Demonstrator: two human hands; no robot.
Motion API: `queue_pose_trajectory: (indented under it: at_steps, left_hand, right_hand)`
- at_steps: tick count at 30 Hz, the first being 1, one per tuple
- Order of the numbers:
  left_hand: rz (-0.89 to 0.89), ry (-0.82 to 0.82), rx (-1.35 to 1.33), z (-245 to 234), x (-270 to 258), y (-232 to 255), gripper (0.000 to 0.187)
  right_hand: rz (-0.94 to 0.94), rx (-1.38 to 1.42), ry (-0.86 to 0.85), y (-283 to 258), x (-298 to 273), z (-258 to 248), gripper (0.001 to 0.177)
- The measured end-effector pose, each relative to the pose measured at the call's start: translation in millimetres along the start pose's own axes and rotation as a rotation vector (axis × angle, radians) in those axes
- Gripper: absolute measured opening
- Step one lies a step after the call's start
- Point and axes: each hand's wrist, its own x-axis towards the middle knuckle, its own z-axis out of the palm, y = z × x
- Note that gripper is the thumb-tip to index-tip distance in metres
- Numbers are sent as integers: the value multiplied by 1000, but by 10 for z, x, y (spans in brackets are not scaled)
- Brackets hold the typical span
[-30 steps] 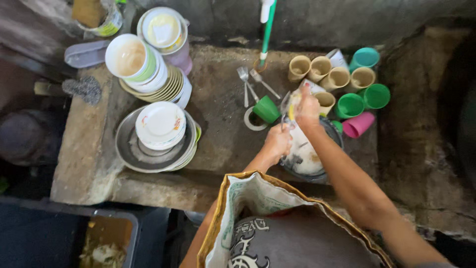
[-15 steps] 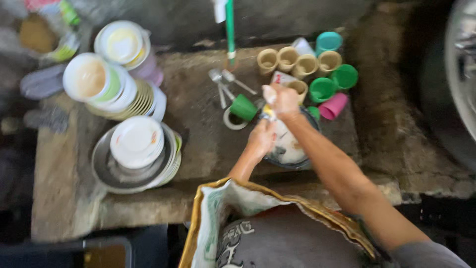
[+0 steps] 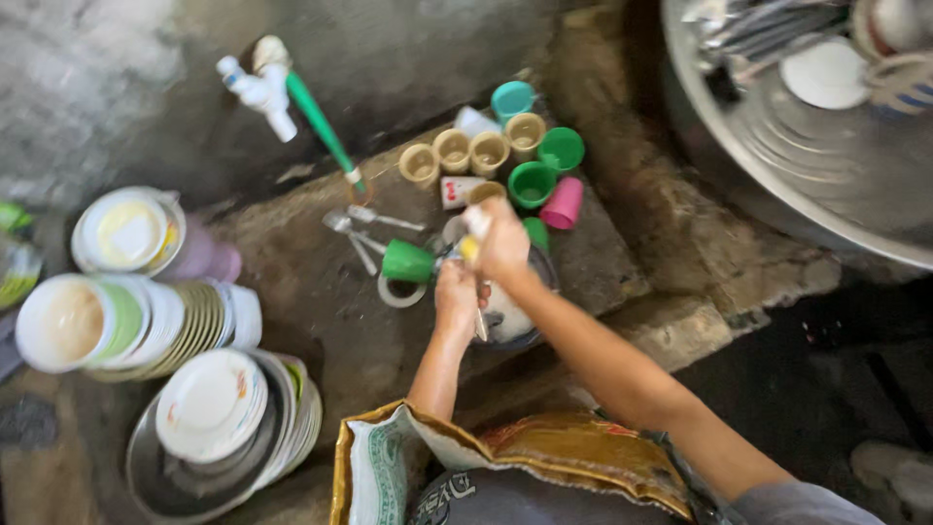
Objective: The person washes a large quantity of dishes, including plates, bowls, cups, and cutlery, using a yellow sponge and soap in a concrete sink. The person scrubs each item individually and places them in a pile after washing.
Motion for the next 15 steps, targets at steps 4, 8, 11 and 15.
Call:
queue_pose_trajectory:
  at_steps: [4, 8, 11, 15]
  left_hand:
    - [-182, -18, -513, 92, 0, -36, 22]
    - [-69, -138, -269, 74, -33, -92, 4]
    - [-27, -130, -107, 63, 33, -92, 10]
    - [-117, -37, -31, -1, 199, -189, 33]
  right_hand:
    - [258, 71, -175, 80, -368, 37, 90]
    - [514, 109, -348, 521, -384, 87, 66]
    - [15, -220, -122, 791, -156, -97, 66]
    - [-266, 36, -18, 600, -68, -322, 77]
